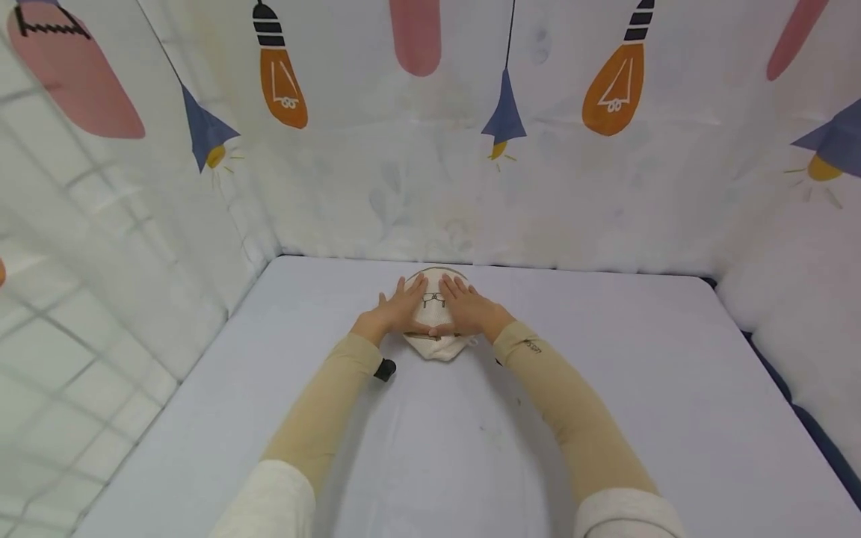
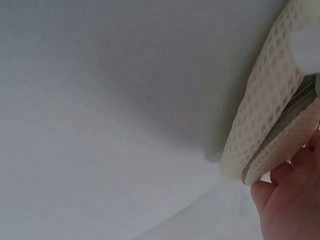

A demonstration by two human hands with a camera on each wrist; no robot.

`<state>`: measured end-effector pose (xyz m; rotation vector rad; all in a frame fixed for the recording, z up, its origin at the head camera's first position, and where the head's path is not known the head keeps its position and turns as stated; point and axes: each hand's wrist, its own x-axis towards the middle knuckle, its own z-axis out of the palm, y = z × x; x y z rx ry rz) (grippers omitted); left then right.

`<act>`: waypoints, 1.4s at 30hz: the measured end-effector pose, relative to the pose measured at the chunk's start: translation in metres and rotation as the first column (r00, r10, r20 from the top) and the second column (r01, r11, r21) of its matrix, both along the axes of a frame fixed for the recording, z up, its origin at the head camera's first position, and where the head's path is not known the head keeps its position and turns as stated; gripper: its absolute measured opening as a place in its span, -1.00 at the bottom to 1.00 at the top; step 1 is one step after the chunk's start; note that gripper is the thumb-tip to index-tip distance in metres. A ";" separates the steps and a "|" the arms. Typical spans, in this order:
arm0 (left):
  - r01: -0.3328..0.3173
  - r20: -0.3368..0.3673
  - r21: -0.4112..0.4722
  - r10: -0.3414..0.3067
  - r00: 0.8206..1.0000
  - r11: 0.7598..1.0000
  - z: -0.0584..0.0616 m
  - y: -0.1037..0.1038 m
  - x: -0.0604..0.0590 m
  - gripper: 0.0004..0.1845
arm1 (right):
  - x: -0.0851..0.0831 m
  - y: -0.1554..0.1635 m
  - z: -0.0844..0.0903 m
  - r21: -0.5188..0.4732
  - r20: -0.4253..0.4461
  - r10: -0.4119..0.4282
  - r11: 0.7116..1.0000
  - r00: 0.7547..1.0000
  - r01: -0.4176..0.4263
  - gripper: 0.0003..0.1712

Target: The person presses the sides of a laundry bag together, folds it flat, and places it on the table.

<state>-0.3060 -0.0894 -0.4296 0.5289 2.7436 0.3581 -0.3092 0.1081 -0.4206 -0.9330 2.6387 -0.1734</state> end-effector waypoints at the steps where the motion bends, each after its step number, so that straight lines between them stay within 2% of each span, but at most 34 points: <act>1: 0.000 0.000 -0.007 0.000 1.000 1.000 0.000 0.001 0.000 0.24 | 0.000 0.000 -0.001 0.003 -0.006 -0.007 1.000 1.000 0.007 0.25; 10: -0.018 0.000 -0.064 0.018 1.000 0.998 0.006 0.014 -0.001 0.20 | -0.003 0.004 -0.001 0.049 -0.008 -0.045 0.998 0.999 0.045 0.17; 14: -0.007 0.012 -0.092 0.008 1.000 0.996 0.007 0.021 0.001 0.13 | -0.002 0.007 -0.001 0.082 0.021 -0.067 0.995 0.998 0.065 0.13; 18: 0.000 0.022 -0.109 0.002 1.000 0.994 0.006 0.022 0.005 0.13 | -0.001 0.009 -0.003 0.067 0.058 -0.079 0.995 0.995 0.075 0.13; 26: 0.025 -0.023 -0.092 -0.027 0.999 0.995 0.002 0.012 0.005 0.17 | -0.005 0.015 -0.010 -0.012 0.034 -0.050 0.999 0.998 0.050 0.17; 32: 0.032 -0.009 -0.043 -0.032 0.999 0.999 -0.004 -0.008 0.014 0.11 | 0.003 0.014 -0.015 -0.063 0.034 -0.022 0.998 0.999 0.024 0.15; 36: 0.048 -0.015 -0.047 -0.049 0.999 0.998 -0.001 -0.012 0.019 0.04 | 0.011 0.018 -0.013 -0.082 0.035 -0.029 0.996 0.999 0.032 0.12; 42: 0.027 0.006 -0.026 -0.027 1.000 0.999 0.005 -0.006 0.021 0.11 | 0.017 0.020 -0.008 -0.074 0.076 -0.067 0.995 0.995 0.073 0.08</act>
